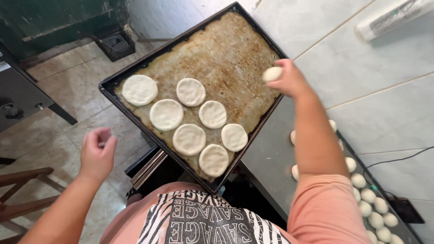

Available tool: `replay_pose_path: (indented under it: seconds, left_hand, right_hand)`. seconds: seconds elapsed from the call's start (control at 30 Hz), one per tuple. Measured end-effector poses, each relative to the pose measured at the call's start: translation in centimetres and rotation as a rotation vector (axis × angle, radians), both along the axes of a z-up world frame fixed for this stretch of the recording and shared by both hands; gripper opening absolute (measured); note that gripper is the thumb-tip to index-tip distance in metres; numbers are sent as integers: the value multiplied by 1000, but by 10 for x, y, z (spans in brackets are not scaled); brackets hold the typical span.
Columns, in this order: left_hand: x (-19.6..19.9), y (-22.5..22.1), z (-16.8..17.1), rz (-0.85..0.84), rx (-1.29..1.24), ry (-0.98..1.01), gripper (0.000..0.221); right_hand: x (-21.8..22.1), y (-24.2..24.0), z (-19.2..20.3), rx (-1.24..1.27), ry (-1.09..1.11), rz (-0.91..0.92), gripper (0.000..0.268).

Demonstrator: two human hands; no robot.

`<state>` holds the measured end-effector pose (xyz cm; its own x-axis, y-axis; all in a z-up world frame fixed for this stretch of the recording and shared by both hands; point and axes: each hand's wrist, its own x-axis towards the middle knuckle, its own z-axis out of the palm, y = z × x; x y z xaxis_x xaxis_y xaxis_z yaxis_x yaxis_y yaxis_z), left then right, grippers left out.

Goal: Placing dough balls on a baking tray and flattening them by hand

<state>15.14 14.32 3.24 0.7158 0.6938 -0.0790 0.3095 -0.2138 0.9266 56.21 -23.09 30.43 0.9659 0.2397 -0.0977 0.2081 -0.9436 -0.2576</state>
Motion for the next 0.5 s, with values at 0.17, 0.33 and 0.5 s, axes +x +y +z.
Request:
replay_pose_path:
  seconds: [0.17,0.33,0.5]
  left_hand:
    - [84,46,-22,101,-333,-457,53]
    - [124,46,-17,80,-600,-532,73]
    - [123,45,-13,-18,-740,-547,74]
  right_hand:
    - [-22,150,-59,132,31,495,69]
    - [-39,253,-115,211,263,484,71]
    - [-54,288,-102,196,446,344,70]
